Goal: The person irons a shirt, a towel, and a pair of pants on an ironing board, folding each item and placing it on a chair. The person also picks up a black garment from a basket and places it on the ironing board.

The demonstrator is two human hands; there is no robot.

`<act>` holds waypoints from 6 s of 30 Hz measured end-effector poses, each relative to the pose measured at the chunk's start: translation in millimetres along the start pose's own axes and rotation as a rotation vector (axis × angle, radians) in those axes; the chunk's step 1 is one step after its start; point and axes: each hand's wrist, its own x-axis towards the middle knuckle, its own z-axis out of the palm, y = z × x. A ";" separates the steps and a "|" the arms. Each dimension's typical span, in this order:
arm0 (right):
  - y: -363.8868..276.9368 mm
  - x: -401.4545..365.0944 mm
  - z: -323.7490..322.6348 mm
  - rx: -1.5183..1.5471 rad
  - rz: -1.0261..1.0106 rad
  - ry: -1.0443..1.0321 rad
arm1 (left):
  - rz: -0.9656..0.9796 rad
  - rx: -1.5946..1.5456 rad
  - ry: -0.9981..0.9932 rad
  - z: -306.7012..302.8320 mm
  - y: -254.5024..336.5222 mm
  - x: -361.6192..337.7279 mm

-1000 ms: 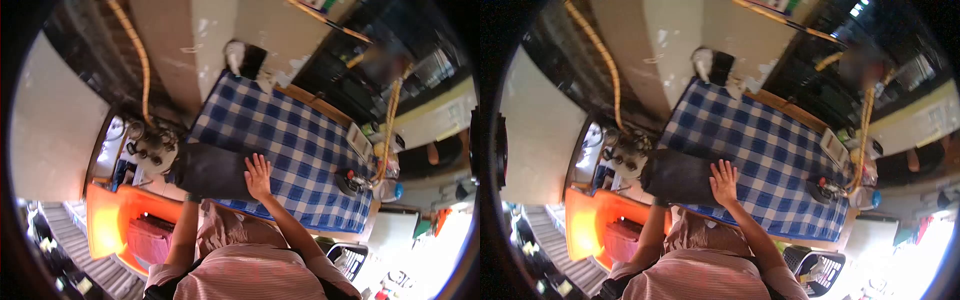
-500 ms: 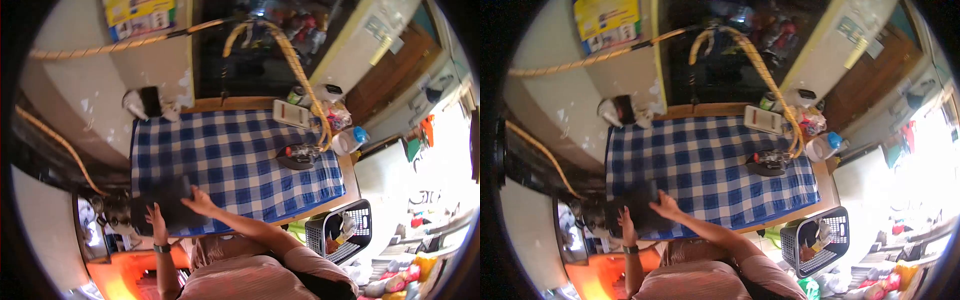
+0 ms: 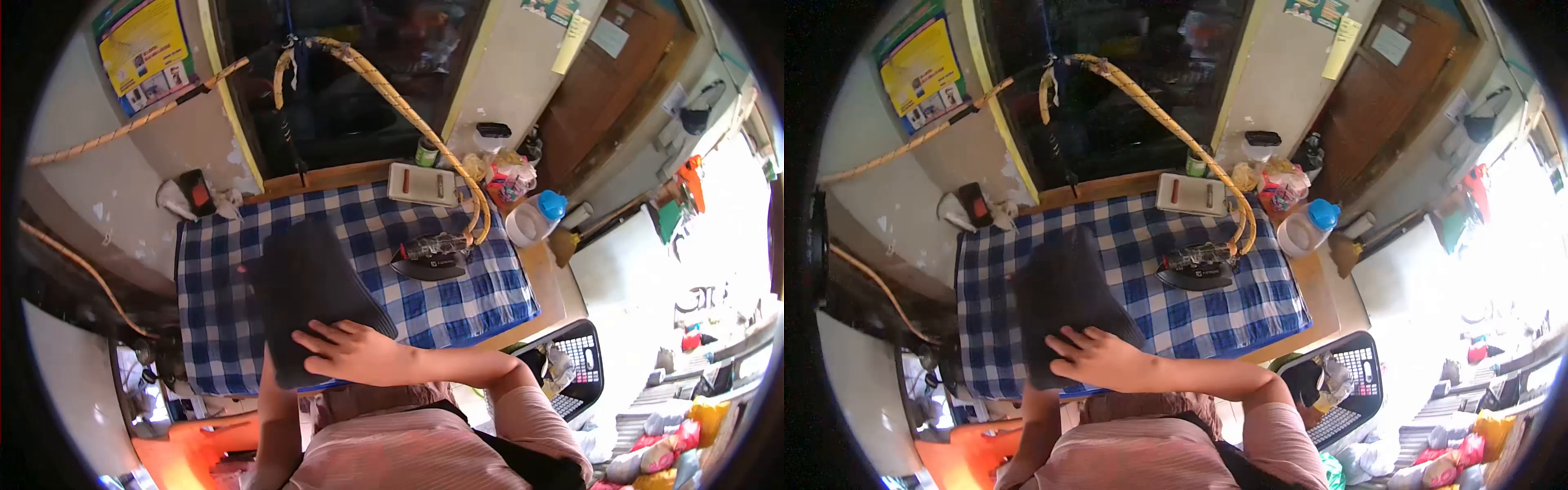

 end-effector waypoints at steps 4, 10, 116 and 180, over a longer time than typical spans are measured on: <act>51.9 -66.4 -21.4 0.670 0.459 -0.693 | -0.172 -0.384 0.165 -101.4 -131.3 157.9; 261.4 -172.2 5.4 -0.094 0.400 -0.456 | -0.005 0.758 0.128 -79.7 -159.1 8.9; -6.8 -131.2 -216.7 -0.066 0.081 0.709 | 0.720 0.778 0.146 38.1 -121.7 -19.7; 232.3 -208.7 -199.9 -0.017 0.967 0.189 | 0.639 0.928 0.243 19.6 -124.8 17.6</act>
